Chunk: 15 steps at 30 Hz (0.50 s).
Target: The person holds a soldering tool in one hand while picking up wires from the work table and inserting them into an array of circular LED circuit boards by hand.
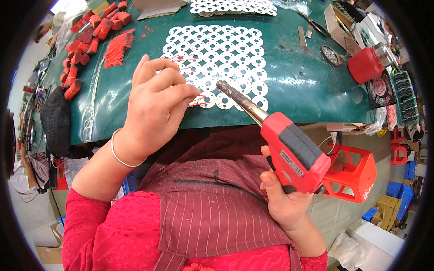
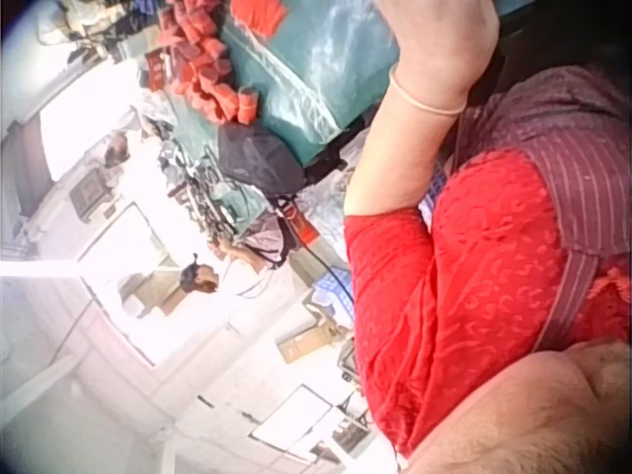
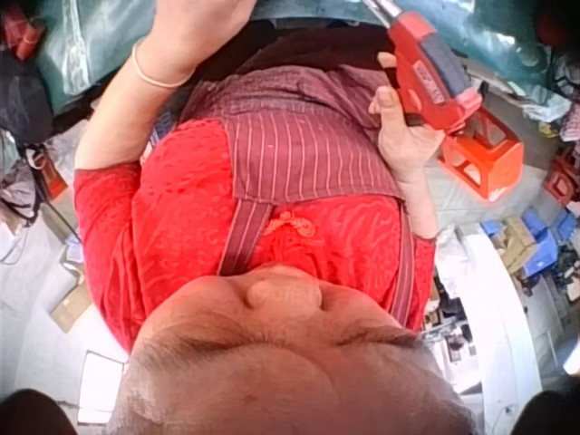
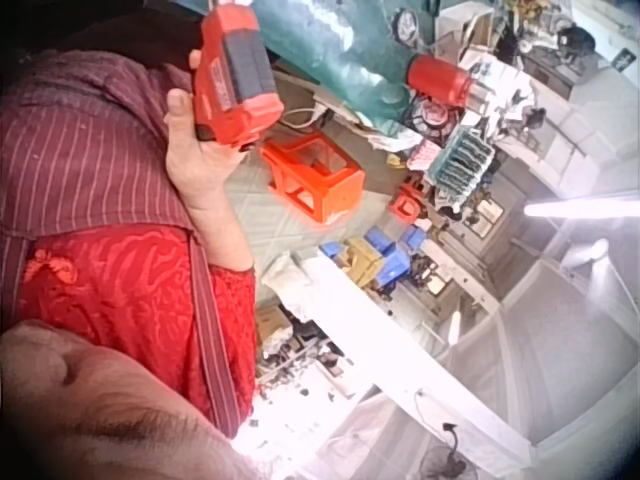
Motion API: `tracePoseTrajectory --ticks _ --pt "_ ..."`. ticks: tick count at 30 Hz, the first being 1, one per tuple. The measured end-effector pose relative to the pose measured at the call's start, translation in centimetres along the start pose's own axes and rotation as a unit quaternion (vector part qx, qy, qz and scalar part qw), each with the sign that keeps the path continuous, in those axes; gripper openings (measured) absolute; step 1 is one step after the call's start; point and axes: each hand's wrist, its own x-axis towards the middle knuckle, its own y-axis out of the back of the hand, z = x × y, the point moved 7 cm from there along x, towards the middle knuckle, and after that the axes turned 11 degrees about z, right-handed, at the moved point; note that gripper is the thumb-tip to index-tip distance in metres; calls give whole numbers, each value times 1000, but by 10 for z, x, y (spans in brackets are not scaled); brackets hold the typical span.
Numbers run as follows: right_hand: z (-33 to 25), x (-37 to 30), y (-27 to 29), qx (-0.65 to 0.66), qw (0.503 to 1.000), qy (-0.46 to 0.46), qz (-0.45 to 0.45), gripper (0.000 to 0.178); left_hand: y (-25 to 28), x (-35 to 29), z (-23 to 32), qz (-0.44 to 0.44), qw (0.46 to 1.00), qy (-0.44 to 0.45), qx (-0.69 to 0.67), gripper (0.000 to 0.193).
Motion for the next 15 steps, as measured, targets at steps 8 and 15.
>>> tracePoseTrajectory --ticks 8,15 --pt "1 5 -4 -5 1000 6 8 49 -14 11 -4 -25 999 -21 26 12" --pt "4 7 -4 29 999 -10 9 56 -24 11 -10 -35 999 -16 30 10"
